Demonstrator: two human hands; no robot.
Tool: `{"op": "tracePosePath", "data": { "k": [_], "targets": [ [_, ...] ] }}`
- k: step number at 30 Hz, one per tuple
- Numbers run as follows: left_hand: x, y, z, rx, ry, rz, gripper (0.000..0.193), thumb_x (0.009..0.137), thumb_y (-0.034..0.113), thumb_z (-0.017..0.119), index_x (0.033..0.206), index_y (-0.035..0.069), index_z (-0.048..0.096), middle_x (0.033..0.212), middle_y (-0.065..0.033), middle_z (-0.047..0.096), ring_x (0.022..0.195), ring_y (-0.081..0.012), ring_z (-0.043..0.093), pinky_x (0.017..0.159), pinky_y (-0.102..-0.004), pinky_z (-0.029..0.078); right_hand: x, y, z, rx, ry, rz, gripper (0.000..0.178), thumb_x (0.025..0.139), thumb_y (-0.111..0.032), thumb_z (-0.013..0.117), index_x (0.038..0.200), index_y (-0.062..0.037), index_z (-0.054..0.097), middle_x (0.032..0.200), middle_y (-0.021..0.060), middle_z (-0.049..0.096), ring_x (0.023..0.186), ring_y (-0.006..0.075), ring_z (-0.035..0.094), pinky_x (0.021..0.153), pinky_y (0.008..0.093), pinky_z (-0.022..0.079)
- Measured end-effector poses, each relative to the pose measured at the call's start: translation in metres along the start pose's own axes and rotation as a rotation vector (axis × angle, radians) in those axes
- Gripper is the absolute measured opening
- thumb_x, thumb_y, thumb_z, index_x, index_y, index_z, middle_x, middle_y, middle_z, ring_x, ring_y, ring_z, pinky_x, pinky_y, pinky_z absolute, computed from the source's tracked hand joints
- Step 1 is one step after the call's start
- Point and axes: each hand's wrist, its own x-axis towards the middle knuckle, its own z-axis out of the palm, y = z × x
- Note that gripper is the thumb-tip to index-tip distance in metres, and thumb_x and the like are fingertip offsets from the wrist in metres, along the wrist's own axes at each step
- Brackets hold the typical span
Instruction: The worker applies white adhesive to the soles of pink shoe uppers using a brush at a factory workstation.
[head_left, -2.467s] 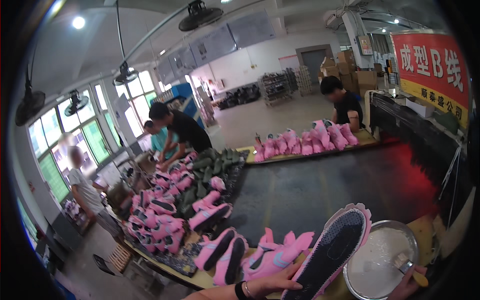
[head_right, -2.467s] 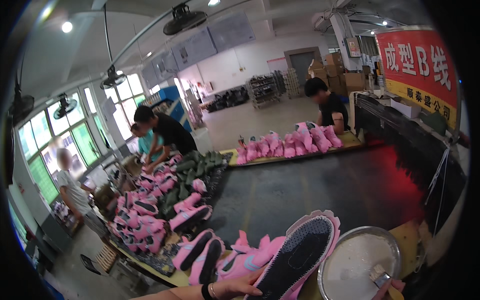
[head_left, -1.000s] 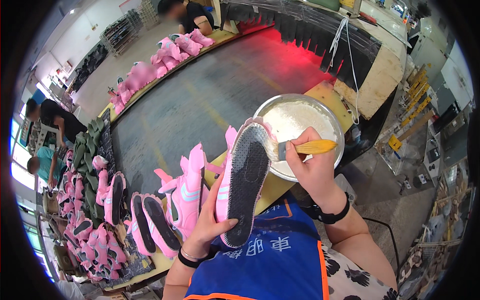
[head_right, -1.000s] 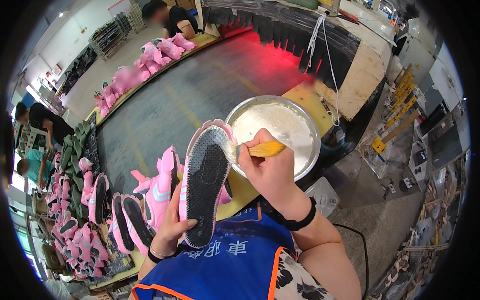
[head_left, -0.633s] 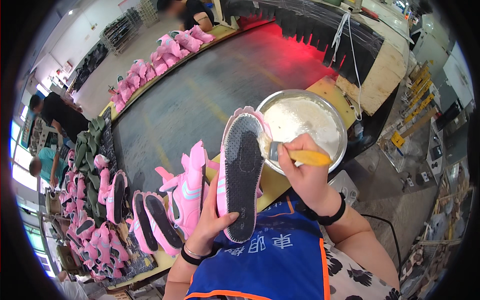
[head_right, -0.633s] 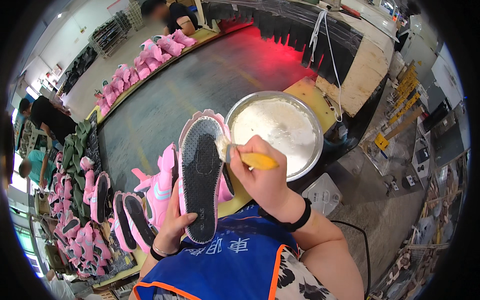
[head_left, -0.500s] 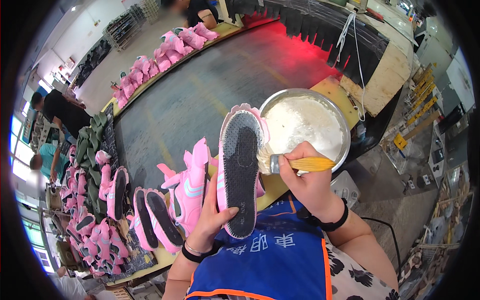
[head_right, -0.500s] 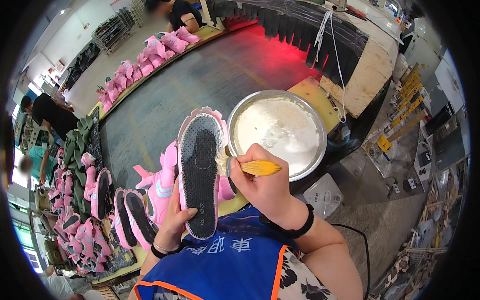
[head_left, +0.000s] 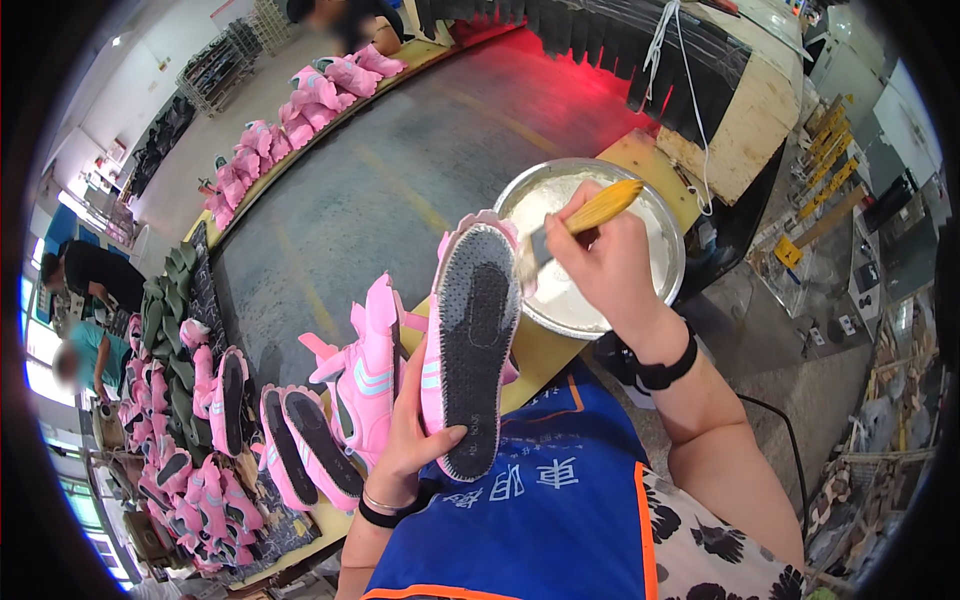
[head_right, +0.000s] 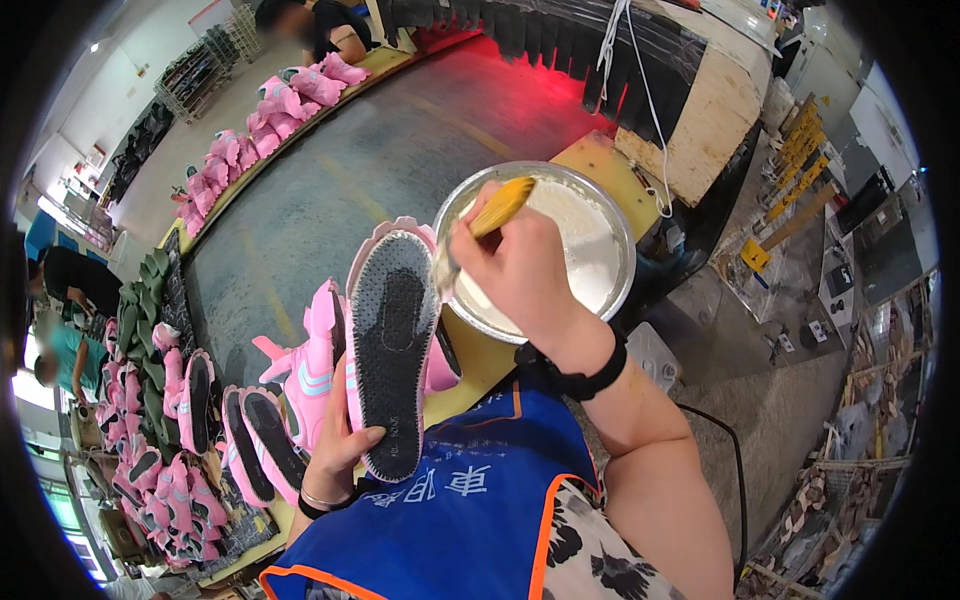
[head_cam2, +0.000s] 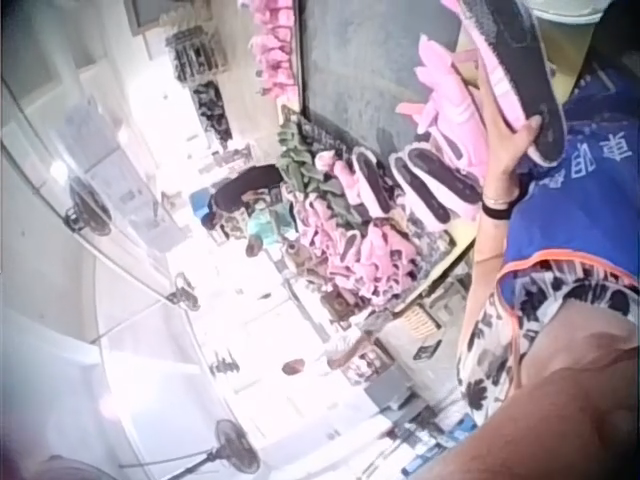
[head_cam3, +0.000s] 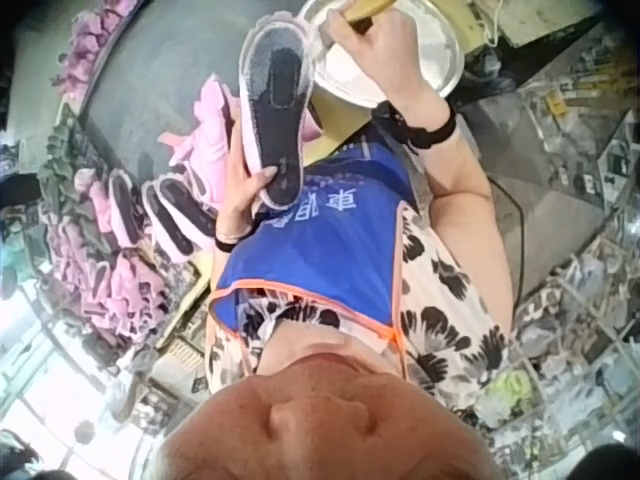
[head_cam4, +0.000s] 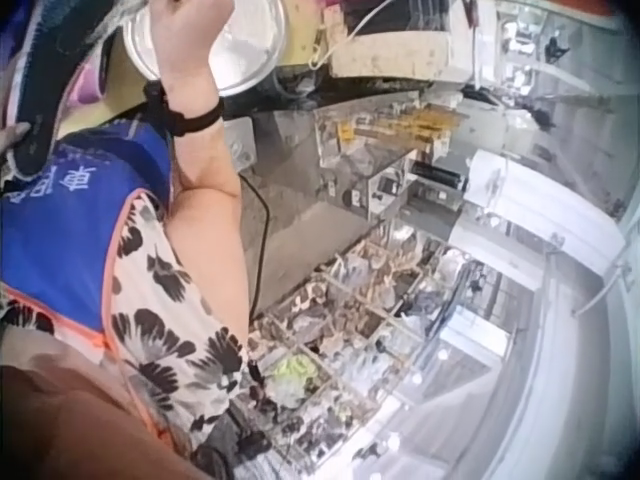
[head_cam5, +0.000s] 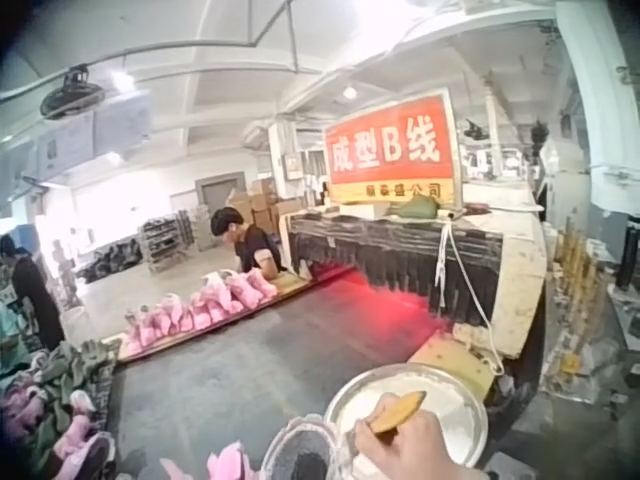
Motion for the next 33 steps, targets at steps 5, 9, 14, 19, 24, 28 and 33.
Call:
{"op": "tracePosePath", "data": {
  "k": [5,9,14,19,24,28,33],
  "targets": [
    [-0.002,0.0,0.001,-0.177,0.027,-0.034,0.108,0.068,0.021,0.078,0.157,0.002,0.019,0.144,-0.0156,0.048,0.132,-0.0256,0.05,0.11,-0.0375,0.04,-0.001,0.013,0.002,0.144,0.238,-0.162,0.013,0.093,-0.007,0.07,0.091,0.0003,0.059,0.072,0.003,0.058,0.061,0.0078,0.054,0.057,0.0242,0.043],
    [-0.002,0.006,0.004,-0.144,0.055,-0.059,0.108,0.067,0.02,0.077,0.157,0.003,0.02,0.145,-0.0149,0.047,0.133,-0.0249,0.049,0.111,-0.037,0.038,-0.013,0.01,0.003,0.232,0.078,-0.071,0.013,0.092,-0.006,0.07,0.091,0.0001,0.058,0.075,0.0029,0.06,0.064,0.0058,0.054,0.058,0.0237,0.043],
    [0.0,0.009,0.004,-0.105,0.081,-0.074,0.108,0.066,0.02,0.075,0.157,0.003,0.021,0.146,-0.014,0.046,0.135,-0.024,0.047,0.112,-0.0363,0.036,-0.021,0.004,-0.017,0.104,-0.032,0.209,0.014,0.089,-0.003,0.067,0.082,-0.0015,0.055,0.066,0.0019,0.057,0.057,0.0064,0.052,0.052,0.0255,0.04],
    [0.001,0.002,0.001,-0.075,0.088,-0.112,0.108,0.066,0.02,0.075,0.157,0.003,0.021,0.147,-0.014,0.045,0.136,-0.0238,0.045,0.113,-0.0362,0.035,-0.028,-0.001,-0.01,0.207,0.071,-0.066,0.013,0.089,-0.004,0.066,0.082,-0.0017,0.055,0.064,0.0021,0.056,0.056,0.0066,0.052,0.052,0.0254,0.04],
    [0.003,0.011,0.009,-0.147,-0.008,-0.091,0.107,0.067,0.019,0.076,0.157,0.002,0.02,0.146,-0.0159,0.046,0.135,-0.026,0.048,0.112,-0.0373,0.037,-0.017,0.009,-0.012,0.141,0.072,-0.039,0.012,0.088,-0.002,0.067,0.083,-0.0016,0.056,0.068,0.0017,0.056,0.058,0.0055,0.053,0.052,0.0231,0.04],
    [-0.001,0.024,0.02,-0.181,0.001,-0.124,0.11,0.067,0.03,0.077,0.156,0.0,0.02,0.145,-0.0169,0.047,0.131,-0.0251,0.052,0.11,-0.0357,0.042,-0.01,0.011,-0.017,0.187,0.192,-0.151,0.013,0.089,-0.002,0.067,0.083,-0.0017,0.056,0.066,-0.0004,0.054,0.058,0.0044,0.052,0.052,0.0224,0.04],
    [0.0,0.023,0.016,-0.147,-0.088,-0.122,0.106,0.069,0.019,0.076,0.157,0.002,0.018,0.147,-0.0186,0.045,0.135,-0.028,0.049,0.113,-0.0392,0.038,-0.008,0.004,-0.017,0.029,-0.016,-0.056,0.013,0.088,-0.004,0.068,0.085,-0.0032,0.055,0.071,0.005,0.056,0.058,0.015,0.057,0.054,0.0286,0.043]
  ]
}}
